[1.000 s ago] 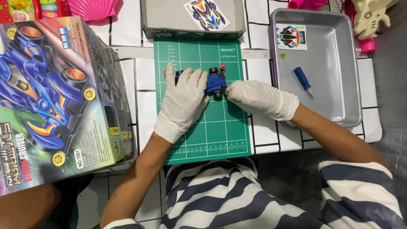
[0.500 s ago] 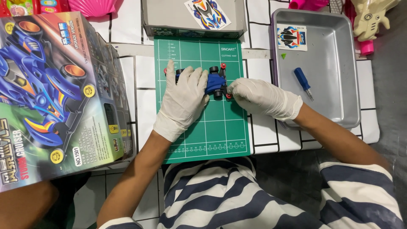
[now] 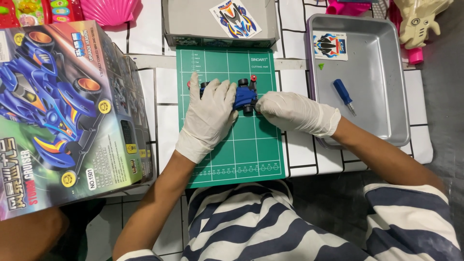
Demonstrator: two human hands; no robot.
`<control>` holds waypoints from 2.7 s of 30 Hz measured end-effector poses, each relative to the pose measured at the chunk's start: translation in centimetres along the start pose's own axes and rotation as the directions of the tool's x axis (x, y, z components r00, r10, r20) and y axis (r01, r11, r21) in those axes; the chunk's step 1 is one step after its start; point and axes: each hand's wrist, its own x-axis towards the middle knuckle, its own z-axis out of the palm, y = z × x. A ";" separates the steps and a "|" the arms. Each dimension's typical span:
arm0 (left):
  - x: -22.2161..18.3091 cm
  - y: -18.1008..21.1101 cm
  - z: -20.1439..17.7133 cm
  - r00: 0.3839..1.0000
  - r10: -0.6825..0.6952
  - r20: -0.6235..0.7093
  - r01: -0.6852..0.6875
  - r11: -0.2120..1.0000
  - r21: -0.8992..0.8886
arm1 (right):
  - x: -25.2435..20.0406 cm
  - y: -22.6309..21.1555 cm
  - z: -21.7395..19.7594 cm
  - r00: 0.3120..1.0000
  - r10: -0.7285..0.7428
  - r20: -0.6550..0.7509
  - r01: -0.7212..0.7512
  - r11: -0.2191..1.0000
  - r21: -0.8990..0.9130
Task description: Assembling a plastic toy car model by attaching the body to the chassis and securing parts with a screwdriver.
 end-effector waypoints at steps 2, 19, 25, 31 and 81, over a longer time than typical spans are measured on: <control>0.0 -0.1 0.1 1.000 0.007 -0.001 -0.007 1.000 0.000 | 0.2 -0.3 -0.1 0.999 -0.019 -0.029 0.018 1.000 -0.012; -0.1 0.0 0.1 1.000 0.000 0.011 0.001 1.000 -0.018 | 1.3 -1.2 -0.9 0.984 -0.149 -0.099 0.137 0.984 -0.114; -0.1 -0.1 0.3 1.000 -0.002 0.012 0.003 1.000 -0.019 | 0.4 0.3 -0.3 0.994 -0.087 -0.072 0.086 0.996 -0.018; 0.0 0.0 0.1 1.000 -0.005 0.016 0.005 1.000 -0.029 | 1.3 -1.7 -2.7 0.995 -0.083 -0.058 0.084 0.996 0.023; 1.4 -1.0 -1.1 0.927 0.295 -0.231 -0.278 0.955 0.105 | -13.6 11.6 -11.3 0.419 0.859 -0.294 -0.760 0.509 0.405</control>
